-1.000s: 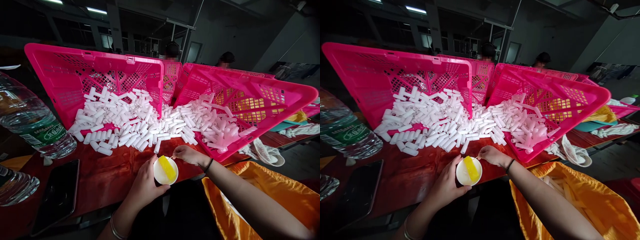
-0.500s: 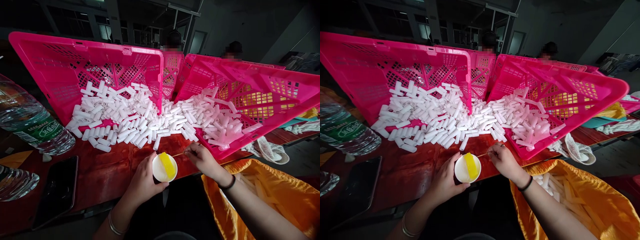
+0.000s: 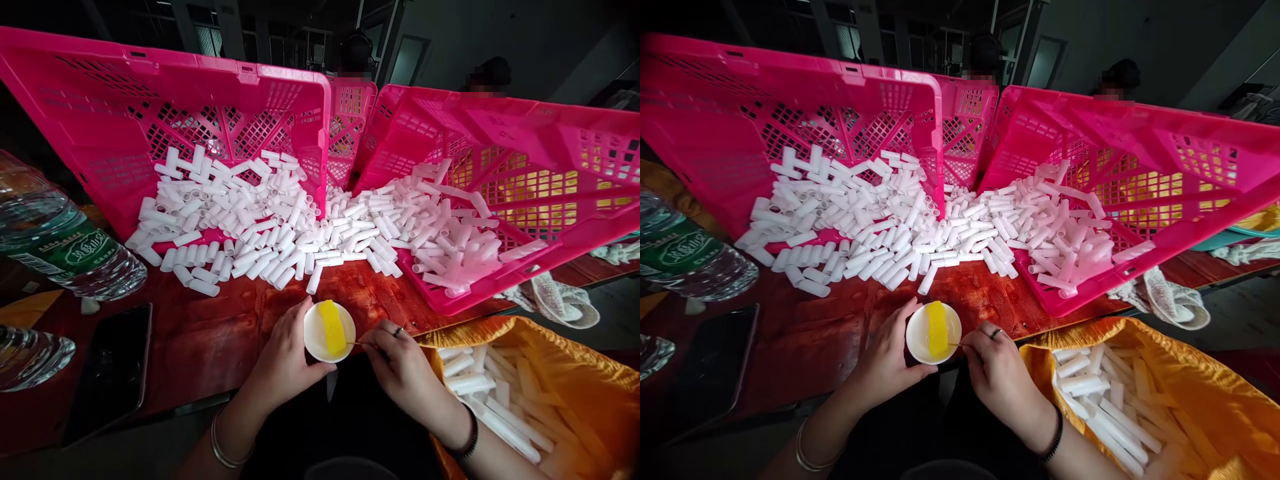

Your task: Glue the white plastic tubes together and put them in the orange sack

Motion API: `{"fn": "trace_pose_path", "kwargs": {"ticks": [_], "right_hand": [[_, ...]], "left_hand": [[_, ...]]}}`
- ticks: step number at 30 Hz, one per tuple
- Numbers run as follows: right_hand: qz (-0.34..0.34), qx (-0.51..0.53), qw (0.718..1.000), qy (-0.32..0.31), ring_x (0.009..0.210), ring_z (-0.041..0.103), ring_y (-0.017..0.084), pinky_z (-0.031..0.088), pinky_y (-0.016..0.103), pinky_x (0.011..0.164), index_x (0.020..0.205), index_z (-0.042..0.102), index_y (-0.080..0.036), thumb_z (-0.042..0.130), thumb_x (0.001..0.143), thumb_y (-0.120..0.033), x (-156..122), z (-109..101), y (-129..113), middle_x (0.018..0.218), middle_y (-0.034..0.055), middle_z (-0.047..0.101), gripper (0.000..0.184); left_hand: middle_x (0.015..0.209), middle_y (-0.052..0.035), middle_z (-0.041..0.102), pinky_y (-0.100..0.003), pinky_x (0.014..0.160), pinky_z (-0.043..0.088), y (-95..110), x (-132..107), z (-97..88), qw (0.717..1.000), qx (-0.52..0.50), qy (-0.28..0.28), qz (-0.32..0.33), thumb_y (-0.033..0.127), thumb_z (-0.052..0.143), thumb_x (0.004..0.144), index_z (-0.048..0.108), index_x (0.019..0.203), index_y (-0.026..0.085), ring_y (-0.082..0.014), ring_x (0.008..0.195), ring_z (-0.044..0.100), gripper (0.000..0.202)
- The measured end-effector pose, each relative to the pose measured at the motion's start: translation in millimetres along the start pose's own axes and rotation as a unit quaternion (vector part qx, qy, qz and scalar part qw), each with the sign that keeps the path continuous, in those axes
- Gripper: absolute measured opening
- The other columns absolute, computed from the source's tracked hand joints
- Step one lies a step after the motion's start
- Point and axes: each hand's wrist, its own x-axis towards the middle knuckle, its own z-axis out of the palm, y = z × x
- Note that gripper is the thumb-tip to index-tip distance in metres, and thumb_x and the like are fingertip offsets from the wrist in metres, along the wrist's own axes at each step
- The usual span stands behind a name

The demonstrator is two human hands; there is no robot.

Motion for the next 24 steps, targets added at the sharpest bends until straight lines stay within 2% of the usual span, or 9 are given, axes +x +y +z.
{"fn": "trace_pose_path", "kwargs": {"ticks": [3,6,8,11,14,20,24], "right_hand": [[0.001,-0.010,1.000,0.019,0.075,0.059,0.020,0.048,0.032,0.069,0.082,0.063,-0.019,0.045,0.089,-0.016,8.3,-10.8,3.1,0.082,0.0074,0.061,0.019],[0.007,-0.066,0.996,0.054,0.073,0.058,0.020,0.046,0.032,0.067,0.079,0.062,-0.018,0.046,0.087,-0.014,24.0,-19.4,1.8,0.081,0.0080,0.061,0.019],[0.018,-0.098,0.995,0.028,0.070,0.057,0.020,0.044,0.032,0.066,0.076,0.062,-0.018,0.046,0.084,-0.011,32.3,-17.9,-3.1,0.077,0.0072,0.061,0.019],[0.032,-0.087,0.995,-0.029,0.067,0.057,0.018,0.043,0.029,0.062,0.073,0.062,-0.018,0.047,0.081,-0.009,35.1,-9.0,-12.3,0.074,0.0052,0.061,0.019],[0.037,-0.067,0.996,-0.043,0.067,0.058,0.018,0.043,0.029,0.062,0.075,0.063,-0.018,0.047,0.083,-0.009,31.7,-6.7,-15.7,0.074,0.0049,0.061,0.020],[0.007,-0.112,0.993,0.024,0.069,0.059,0.019,0.044,0.031,0.064,0.078,0.063,-0.018,0.047,0.084,-0.011,40.4,-26.6,-8.7,0.078,0.0062,0.060,0.018],[-0.022,-0.120,0.991,0.049,0.069,0.058,0.020,0.045,0.032,0.065,0.079,0.064,-0.015,0.046,0.085,-0.011,52.3,-24.3,-12.2,0.075,0.0071,0.059,0.020]], "left_hand": [[0.148,-0.0176,0.039,-0.057,0.110,0.035,0.5,-0.4,-0.1,1.000,0.003,-0.003,-0.007,0.032,0.082,0.063,0.012,0.147,0.023,-0.0374,0.136,0.037,0.110],[0.148,-0.0175,0.040,-0.057,0.110,0.034,1.0,-0.9,-0.6,1.000,-0.003,-0.004,-0.011,0.031,0.082,0.063,0.011,0.148,0.023,-0.0379,0.136,0.037,0.111],[0.147,-0.0175,0.040,-0.057,0.110,0.034,1.3,-1.1,-1.0,1.000,-0.010,-0.003,-0.008,0.031,0.081,0.063,0.010,0.148,0.023,-0.0384,0.136,0.037,0.112],[0.147,-0.0173,0.040,-0.058,0.109,0.035,1.7,-0.8,-1.3,1.000,-0.015,-0.006,-0.006,0.031,0.081,0.063,0.006,0.149,0.025,-0.0386,0.136,0.037,0.114],[0.147,-0.0175,0.040,-0.058,0.109,0.035,1.7,0.1,-0.9,1.000,-0.010,-0.013,-0.007,0.033,0.081,0.064,0.005,0.148,0.025,-0.0383,0.136,0.037,0.114],[0.148,-0.0189,0.039,-0.060,0.108,0.035,0.2,1.4,-1.5,1.000,-0.008,-0.018,0.006,0.034,0.083,0.062,0.008,0.148,0.023,-0.0394,0.135,0.038,0.114],[0.147,-0.0193,0.041,-0.059,0.108,0.036,-0.3,1.7,-2.9,1.000,-0.006,-0.017,0.021,0.035,0.082,0.064,0.010,0.147,0.022,-0.0382,0.135,0.039,0.111]]}}
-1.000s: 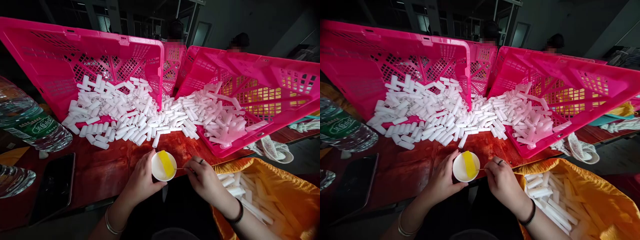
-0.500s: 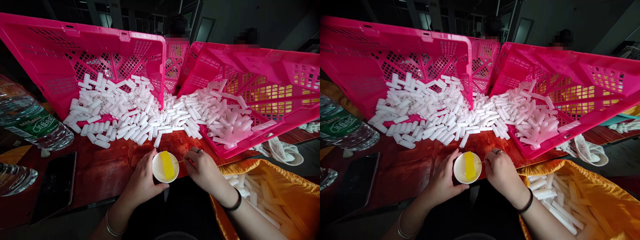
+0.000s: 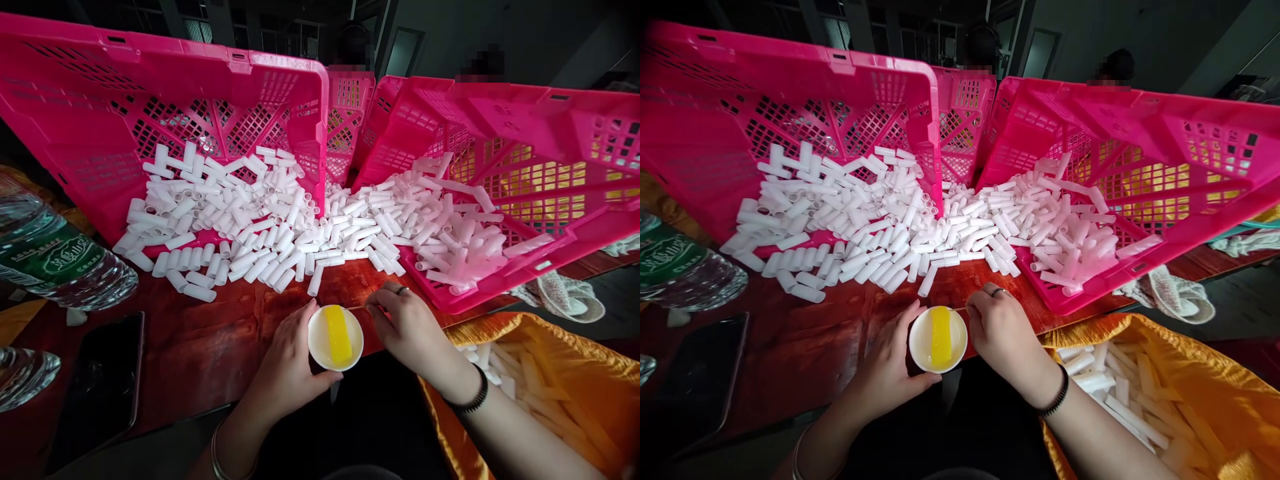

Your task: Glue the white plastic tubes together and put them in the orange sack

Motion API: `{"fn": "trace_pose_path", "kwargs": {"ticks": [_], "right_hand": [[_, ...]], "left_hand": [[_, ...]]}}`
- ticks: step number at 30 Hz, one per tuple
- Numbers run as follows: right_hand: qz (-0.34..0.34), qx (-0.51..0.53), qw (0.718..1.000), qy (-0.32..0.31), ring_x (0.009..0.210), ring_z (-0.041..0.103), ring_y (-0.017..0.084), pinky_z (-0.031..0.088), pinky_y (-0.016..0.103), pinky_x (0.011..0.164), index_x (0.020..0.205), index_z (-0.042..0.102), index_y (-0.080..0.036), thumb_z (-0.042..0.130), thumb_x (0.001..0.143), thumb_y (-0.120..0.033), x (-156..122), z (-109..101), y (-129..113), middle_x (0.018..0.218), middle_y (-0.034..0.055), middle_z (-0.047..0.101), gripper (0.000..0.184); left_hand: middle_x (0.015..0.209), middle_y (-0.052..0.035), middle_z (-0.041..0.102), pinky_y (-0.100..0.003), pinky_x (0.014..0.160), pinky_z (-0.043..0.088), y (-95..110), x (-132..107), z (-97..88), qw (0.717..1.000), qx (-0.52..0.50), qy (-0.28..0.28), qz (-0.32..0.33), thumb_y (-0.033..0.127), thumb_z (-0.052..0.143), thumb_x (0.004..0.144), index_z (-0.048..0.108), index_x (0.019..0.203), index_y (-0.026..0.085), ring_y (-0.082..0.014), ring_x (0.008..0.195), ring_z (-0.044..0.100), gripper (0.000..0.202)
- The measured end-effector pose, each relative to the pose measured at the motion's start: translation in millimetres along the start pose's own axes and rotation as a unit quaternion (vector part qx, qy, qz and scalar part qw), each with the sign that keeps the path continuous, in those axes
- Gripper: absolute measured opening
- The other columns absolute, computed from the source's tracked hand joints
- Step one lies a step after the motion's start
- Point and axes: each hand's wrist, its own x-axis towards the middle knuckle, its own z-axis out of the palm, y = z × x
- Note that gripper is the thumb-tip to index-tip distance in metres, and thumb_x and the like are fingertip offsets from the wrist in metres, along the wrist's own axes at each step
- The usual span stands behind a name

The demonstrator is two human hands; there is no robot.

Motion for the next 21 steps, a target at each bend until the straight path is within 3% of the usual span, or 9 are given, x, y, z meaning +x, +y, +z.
{"fn": "trace_pose_path", "kwargs": {"ticks": [3,6,12,16,21], "right_hand": [[-0.021,0.006,0.999,0.029,0.069,0.057,0.019,0.045,0.031,0.065,0.081,0.064,-0.015,0.047,0.086,-0.012,6.0,6.8,-4.5,0.078,0.0081,0.059,0.019],[-0.024,-0.031,0.999,0.006,0.067,0.055,0.019,0.042,0.030,0.062,0.073,0.063,-0.015,0.046,0.083,-0.008,10.5,10.4,-5.6,0.074,0.0077,0.057,0.021],[-0.040,-0.034,0.998,-0.017,0.069,0.054,0.019,0.042,0.030,0.064,0.072,0.062,-0.015,0.047,0.082,-0.007,17.4,-1.5,-12.6,0.075,0.0076,0.057,0.019],[-0.068,-0.069,0.993,-0.074,0.065,0.051,0.017,0.039,0.029,0.062,0.068,0.061,-0.015,0.051,0.079,-0.005,24.0,-2.2,-23.3,0.072,0.0057,0.055,0.018],[-0.101,-0.149,0.970,-0.164,0.066,0.053,0.018,0.039,0.030,0.062,0.073,0.065,-0.014,0.055,0.074,-0.004,33.4,16.4,-39.8,0.075,0.0086,0.060,0.013]], "left_hand": [[0.147,-0.0191,0.041,-0.059,0.107,0.037,-0.3,-0.1,0.4,1.000,0.001,-0.004,-0.001,0.035,0.081,0.064,0.010,0.147,0.022,-0.0382,0.135,0.039,0.110],[0.148,-0.0183,0.040,-0.061,0.109,0.034,-0.8,-0.8,2.0,1.000,0.006,-0.004,-0.007,0.034,0.081,0.064,0.010,0.146,0.022,-0.0385,0.137,0.036,0.109],[0.148,-0.0191,0.039,-0.061,0.108,0.035,-1.3,-2.1,2.4,1.000,0.003,-0.004,-0.003,0.036,0.081,0.064,0.009,0.146,0.022,-0.0396,0.137,0.036,0.110],[0.147,-0.0195,0.041,-0.062,0.108,0.035,-1.9,-0.1,1.6,1.000,-0.001,-0.006,-0.004,0.037,0.082,0.064,0.010,0.146,0.021,-0.0397,0.136,0.037,0.110],[0.149,-0.0200,0.039,-0.063,0.108,0.035,-1.4,-1.7,6.2,1.000,-0.002,-0.009,-0.003,0.038,0.082,0.064,0.010,0.147,0.022,-0.0401,0.136,0.037,0.111]]}}
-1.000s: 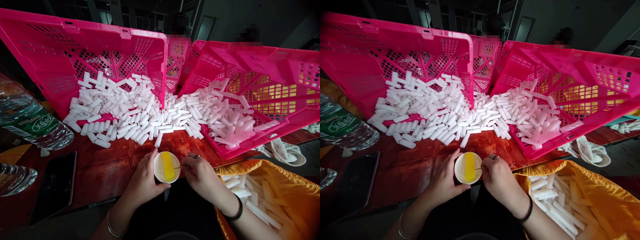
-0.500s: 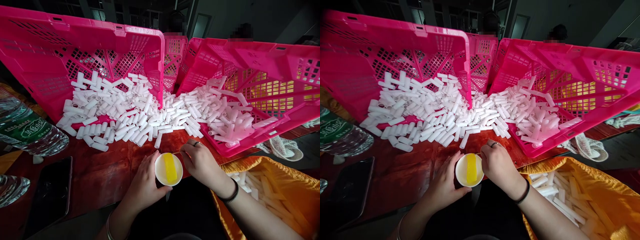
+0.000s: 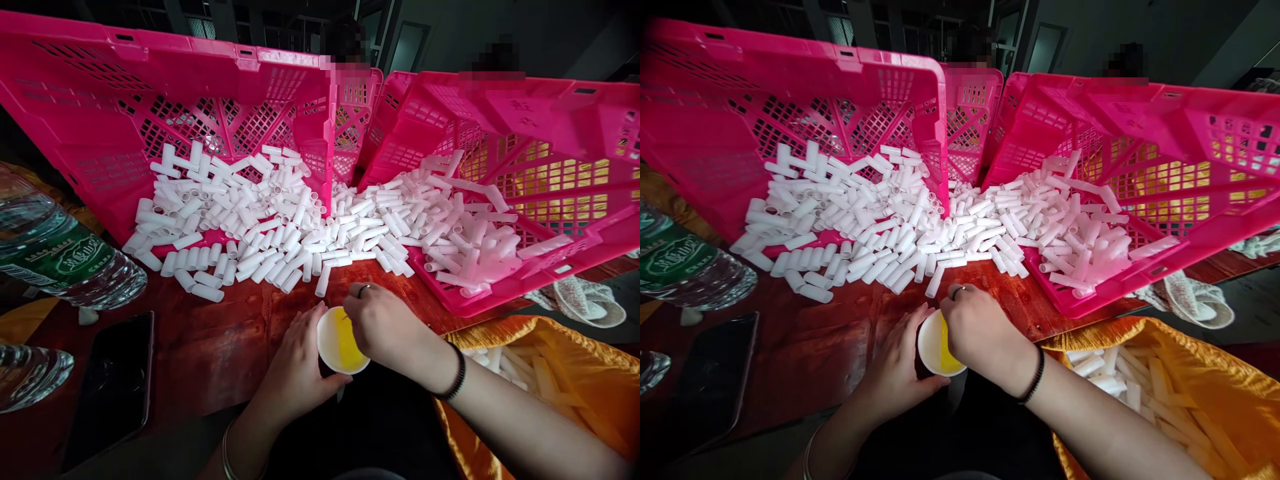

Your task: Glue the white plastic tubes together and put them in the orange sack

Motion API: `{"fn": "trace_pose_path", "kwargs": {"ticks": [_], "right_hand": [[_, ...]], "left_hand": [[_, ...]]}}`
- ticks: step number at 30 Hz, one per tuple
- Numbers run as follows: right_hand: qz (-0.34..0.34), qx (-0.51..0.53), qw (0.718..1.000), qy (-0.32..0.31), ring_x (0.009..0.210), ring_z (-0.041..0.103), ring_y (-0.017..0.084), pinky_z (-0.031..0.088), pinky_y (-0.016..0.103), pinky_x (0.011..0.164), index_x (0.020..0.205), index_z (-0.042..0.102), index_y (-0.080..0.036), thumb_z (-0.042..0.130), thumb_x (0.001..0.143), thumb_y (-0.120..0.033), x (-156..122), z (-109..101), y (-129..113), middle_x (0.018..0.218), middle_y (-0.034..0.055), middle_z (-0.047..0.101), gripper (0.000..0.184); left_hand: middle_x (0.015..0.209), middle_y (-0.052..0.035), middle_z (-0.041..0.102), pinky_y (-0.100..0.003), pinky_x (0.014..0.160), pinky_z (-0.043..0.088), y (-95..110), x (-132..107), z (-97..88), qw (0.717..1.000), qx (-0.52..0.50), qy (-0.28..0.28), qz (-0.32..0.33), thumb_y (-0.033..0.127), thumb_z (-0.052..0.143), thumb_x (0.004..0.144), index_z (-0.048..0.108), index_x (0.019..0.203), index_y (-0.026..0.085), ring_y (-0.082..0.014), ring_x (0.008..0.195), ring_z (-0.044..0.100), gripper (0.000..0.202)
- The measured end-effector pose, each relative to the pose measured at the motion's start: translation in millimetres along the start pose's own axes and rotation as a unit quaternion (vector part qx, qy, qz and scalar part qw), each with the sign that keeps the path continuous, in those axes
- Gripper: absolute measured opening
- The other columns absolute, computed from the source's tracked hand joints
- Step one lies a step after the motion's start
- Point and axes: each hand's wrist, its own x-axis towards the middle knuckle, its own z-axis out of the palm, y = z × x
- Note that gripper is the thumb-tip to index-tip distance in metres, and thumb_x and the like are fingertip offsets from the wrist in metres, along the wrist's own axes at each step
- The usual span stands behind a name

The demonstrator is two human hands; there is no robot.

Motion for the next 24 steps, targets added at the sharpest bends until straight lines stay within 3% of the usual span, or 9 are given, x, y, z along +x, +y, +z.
{"fn": "trace_pose_path", "kwargs": {"ticks": [5,7,9,12,16,18,20,22,24], "right_hand": [[-0.004,0.048,0.999,-0.015,0.070,0.058,0.018,0.042,0.028,0.064,0.082,0.066,-0.015,0.059,0.084,-0.018,0.3,-19.6,13.4,0.081,0.0080,0.063,0.008],[0.041,0.055,0.996,0.054,0.071,0.059,0.018,0.043,0.028,0.064,0.086,0.066,-0.015,0.057,0.088,-0.024,4.0,-28.0,34.4,0.083,0.0081,0.063,0.013],[0.044,0.048,0.993,0.103,0.075,0.061,0.019,0.045,0.029,0.068,0.089,0.068,-0.015,0.053,0.088,-0.015,18.0,-26.5,54.5,0.086,0.0096,0.065,0.015],[-0.102,0.087,0.990,0.039,0.085,0.062,0.018,0.046,0.027,0.077,0.095,0.069,-0.017,0.050,0.080,0.001,54.6,-3.9,67.0,0.093,0.0082,0.068,0.031],[-0.217,0.111,0.967,-0.066,0.079,0.062,0.018,0.046,0.027,0.075,0.087,0.071,-0.017,0.063,0.073,-0.003,87.1,26.9,60.9,0.084,0.0048,0.069,0.021],[-0.187,0.122,0.974,-0.037,0.076,0.060,0.018,0.046,0.028,0.072,0.089,0.069,-0.016,0.065,0.074,-0.008,77.4,28.7,64.2,0.083,0.0055,0.068,0.017],[-0.098,0.181,0.977,0.061,0.071,0.058,0.017,0.046,0.027,0.066,0.095,0.064,-0.015,0.063,0.081,-0.017,49.0,23.1,73.9,0.082,0.0053,0.065,0.015],[0.013,0.282,0.941,0.188,0.063,0.055,0.014,0.045,0.025,0.058,0.096,0.058,-0.017,0.060,0.085,-0.025,9.4,16.4,83.8,0.076,0.0019,0.061,0.014],[0.069,0.386,0.888,0.241,0.056,0.051,0.012,0.042,0.022,0.050,0.093,0.053,-0.019,0.059,0.087,-0.030,-30.0,14.9,86.4,0.069,-0.0017,0.056,0.013]], "left_hand": [[0.150,-0.0243,0.033,-0.057,0.102,0.044,-9.4,-2.0,-15.1,0.999,0.001,0.039,0.022,0.059,0.075,0.066,0.011,0.148,0.018,-0.0412,0.136,0.036,0.112],[0.142,-0.0210,0.045,-0.048,0.101,0.047,-17.8,10.3,-32.9,0.992,0.015,0.123,0.002,0.050,0.059,0.086,0.026,0.143,0.016,-0.0334,0.130,0.047,0.074],[0.121,-0.0154,0.061,-0.043,0.098,0.048,-25.1,32.5,-52.4,0.982,0.080,0.171,-0.032,0.030,0.046,0.095,0.049,0.124,0.015,-0.0265,0.114,0.058,0.033],[0.098,-0.0123,0.066,-0.039,0.089,0.050,-27.1,71.4,-70.7,0.970,0.222,0.059,-0.074,0.015,0.049,0.090,0.062,0.097,0.013,-0.0258,0.097,0.063,0.016],[0.093,-0.0168,0.066,-0.041,0.080,0.052,-19.1,95.3,-65.1,0.957,0.271,-0.014,-0.101,0.006,0.052,0.082,0.064,0.093,0.008,-0.0311,0.093,0.063,0.016],[0.095,-0.0177,0.065,-0.043,0.080,0.052,-17.5,88.1,-59.2,0.956,0.272,-0.031,-0.106,0.005,0.054,0.079,0.064,0.094,0.008,-0.0327,0.094,0.063,0.018],[0.099,-0.0164,0.064,-0.045,0.084,0.051,-18.8,70.5,-57.4,0.957,0.267,-0.042,-0.104,0.006,0.055,0.078,0.065,0.093,0.011,-0.0326,0.098,0.061,0.019],[0.103,-0.0143,0.062,-0.045,0.089,0.049,-21.6,47.4,-59.2,0.967,0.240,-0.014,-0.086,0.007,0.052,0.079,0.063,0.096,0.015,-0.0311,0.102,0.059,0.022],[0.103,-0.0115,0.061,-0.043,0.089,0.050,-23.2,24.5,-61.6,0.983,0.172,0.038,-0.052,0.009,0.045,0.084,0.059,0.099,0.018,-0.0276,0.101,0.059,0.023]]}}
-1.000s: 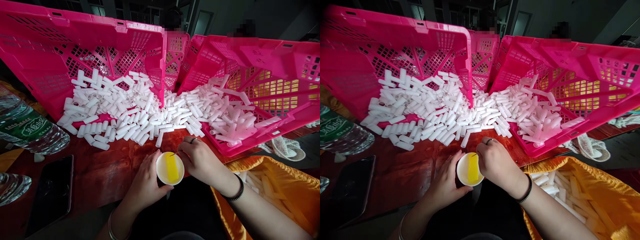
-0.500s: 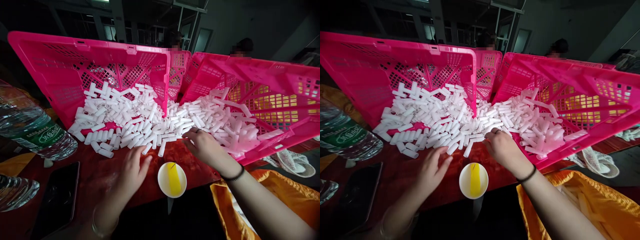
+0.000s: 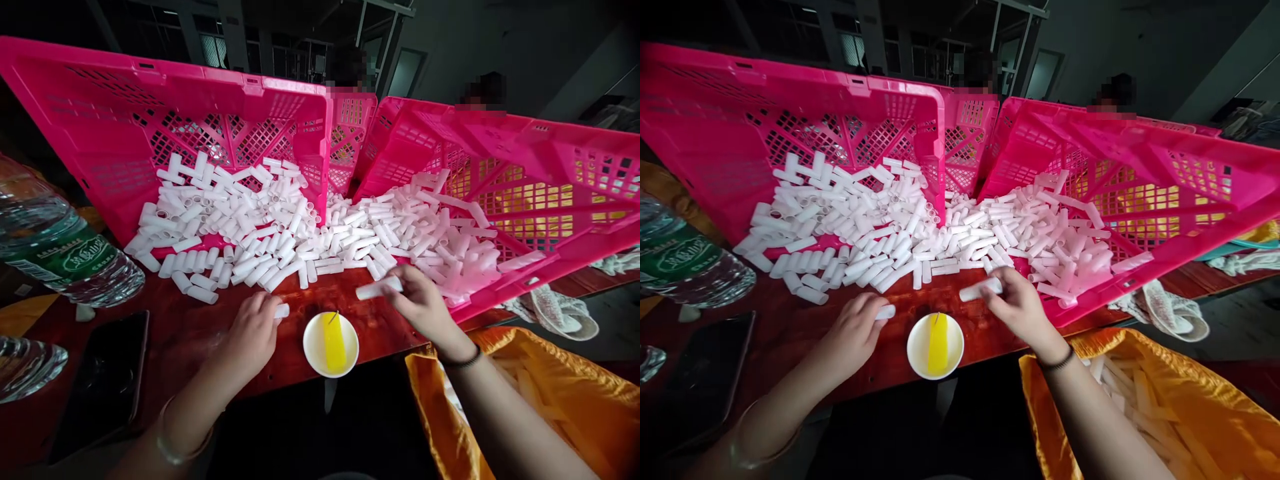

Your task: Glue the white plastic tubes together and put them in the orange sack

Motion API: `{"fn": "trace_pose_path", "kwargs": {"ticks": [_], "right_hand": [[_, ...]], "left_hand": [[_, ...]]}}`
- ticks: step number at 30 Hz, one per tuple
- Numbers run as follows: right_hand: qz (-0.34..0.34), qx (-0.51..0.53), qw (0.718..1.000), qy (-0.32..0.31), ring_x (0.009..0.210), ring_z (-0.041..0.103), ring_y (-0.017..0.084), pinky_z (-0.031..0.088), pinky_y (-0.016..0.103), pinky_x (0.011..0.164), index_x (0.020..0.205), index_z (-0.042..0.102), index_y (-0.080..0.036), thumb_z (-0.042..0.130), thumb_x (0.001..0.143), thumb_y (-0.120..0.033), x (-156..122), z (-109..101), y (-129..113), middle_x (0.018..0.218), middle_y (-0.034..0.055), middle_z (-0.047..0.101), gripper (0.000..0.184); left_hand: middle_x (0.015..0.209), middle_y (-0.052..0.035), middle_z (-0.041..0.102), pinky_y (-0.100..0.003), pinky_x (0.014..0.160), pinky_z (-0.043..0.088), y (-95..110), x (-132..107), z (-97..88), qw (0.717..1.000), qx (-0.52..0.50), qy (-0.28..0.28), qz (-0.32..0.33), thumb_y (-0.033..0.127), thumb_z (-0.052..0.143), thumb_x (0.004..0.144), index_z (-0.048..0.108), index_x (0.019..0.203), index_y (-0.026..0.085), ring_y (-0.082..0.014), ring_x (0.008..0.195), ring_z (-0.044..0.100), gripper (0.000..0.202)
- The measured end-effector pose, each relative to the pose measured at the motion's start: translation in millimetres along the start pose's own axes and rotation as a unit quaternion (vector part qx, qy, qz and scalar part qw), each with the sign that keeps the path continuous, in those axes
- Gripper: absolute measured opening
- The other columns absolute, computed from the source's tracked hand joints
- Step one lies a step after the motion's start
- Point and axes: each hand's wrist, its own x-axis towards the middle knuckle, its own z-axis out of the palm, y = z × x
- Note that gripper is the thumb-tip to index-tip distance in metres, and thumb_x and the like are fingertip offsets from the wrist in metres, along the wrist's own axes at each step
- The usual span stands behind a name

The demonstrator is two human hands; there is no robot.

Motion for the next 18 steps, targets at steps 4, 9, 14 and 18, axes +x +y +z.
{"fn": "trace_pose_path", "kwargs": {"ticks": [4,9,14,18], "right_hand": [[0.042,0.115,0.989,-0.079,0.055,0.053,0.011,0.045,0.022,0.047,0.089,0.051,-0.021,0.059,0.086,-0.030,-50.6,4.6,-4.2,0.069,-0.0016,0.056,0.012],[-0.027,0.017,0.997,-0.074,0.088,0.066,0.020,0.057,0.033,0.075,0.107,0.057,-0.021,0.056,0.089,-0.023,-60.2,43.4,1.3,0.100,0.0091,0.068,0.018],[-0.136,-0.062,0.988,-0.040,0.104,0.066,0.022,0.057,0.040,0.088,0.114,0.062,-0.023,0.052,0.094,-0.018,-54.6,51.9,17.5,0.109,0.0115,0.069,0.024],[-0.157,-0.051,0.983,-0.079,0.108,0.064,0.022,0.057,0.039,0.088,0.117,0.064,-0.023,0.050,0.094,-0.016,-54.9,45.3,20.8,0.113,0.0124,0.067,0.027]], "left_hand": [[0.093,-0.0039,0.062,-0.033,0.081,0.053,4.1,-27.2,-0.8,0.986,-0.165,0.006,0.021,0.022,0.035,0.095,0.051,0.098,0.024,-0.0199,0.087,0.061,0.017],[0.115,-0.0117,0.059,-0.040,0.092,0.052,23.0,-29.3,14.5,0.975,-0.216,-0.013,0.044,0.045,0.061,0.086,0.048,0.110,0.021,-0.0260,0.109,0.059,0.037],[0.137,-0.0226,0.046,-0.053,0.102,0.045,33.7,-28.5,33.7,0.974,-0.213,-0.025,0.075,0.058,0.085,0.049,0.045,0.118,0.018,-0.0395,0.128,0.046,0.089],[0.138,-0.0201,0.048,-0.055,0.102,0.045,37.4,-28.0,38.5,0.977,-0.204,-0.032,0.047,0.041,0.090,0.050,0.043,0.121,0.020,-0.0384,0.128,0.046,0.088]]}}
